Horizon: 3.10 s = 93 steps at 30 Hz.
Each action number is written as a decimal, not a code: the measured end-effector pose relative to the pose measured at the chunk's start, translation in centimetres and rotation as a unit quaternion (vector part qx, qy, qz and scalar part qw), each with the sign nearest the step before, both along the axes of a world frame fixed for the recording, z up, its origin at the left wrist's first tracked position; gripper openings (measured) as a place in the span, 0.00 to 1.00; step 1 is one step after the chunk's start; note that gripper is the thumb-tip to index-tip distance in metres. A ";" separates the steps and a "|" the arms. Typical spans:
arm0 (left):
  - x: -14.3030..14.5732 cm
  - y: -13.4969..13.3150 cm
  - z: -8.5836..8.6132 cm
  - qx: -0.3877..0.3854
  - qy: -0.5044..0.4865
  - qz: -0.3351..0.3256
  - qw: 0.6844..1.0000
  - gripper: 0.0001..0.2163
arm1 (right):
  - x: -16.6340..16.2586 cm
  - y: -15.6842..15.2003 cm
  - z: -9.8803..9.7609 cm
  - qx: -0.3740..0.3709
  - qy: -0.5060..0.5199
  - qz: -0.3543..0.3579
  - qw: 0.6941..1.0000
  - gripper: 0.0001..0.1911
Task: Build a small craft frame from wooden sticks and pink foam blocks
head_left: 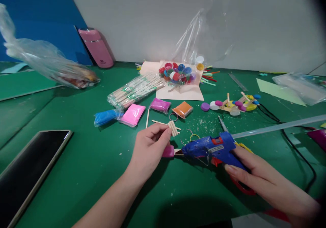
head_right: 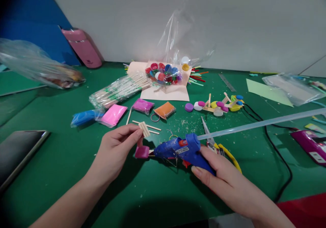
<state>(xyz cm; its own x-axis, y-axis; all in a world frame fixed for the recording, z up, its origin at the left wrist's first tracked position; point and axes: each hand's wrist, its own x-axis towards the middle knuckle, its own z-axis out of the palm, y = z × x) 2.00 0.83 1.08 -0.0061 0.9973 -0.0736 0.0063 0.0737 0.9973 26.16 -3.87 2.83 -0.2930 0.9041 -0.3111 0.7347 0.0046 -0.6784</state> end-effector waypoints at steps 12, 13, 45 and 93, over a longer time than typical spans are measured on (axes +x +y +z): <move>0.0 0.1 -0.2 -0.009 -0.031 0.029 0.999 0.05 | 0.9 0.9 0.0 0.037 0.009 -0.040 0.998 0.17; -0.1 0.2 -0.4 -0.006 -0.039 0.035 0.999 0.04 | 1.0 0.9 0.0 0.040 0.011 -0.043 0.998 0.16; 0.3 0.1 -0.3 -0.033 -0.016 0.024 0.999 0.06 | 0.3 0.5 -0.4 0.007 -0.081 -0.004 0.997 0.24; -1.5 -1.0 -1.1 0.034 0.027 -0.096 0.994 0.09 | 0.2 0.2 -0.7 0.102 -0.099 0.025 0.990 0.21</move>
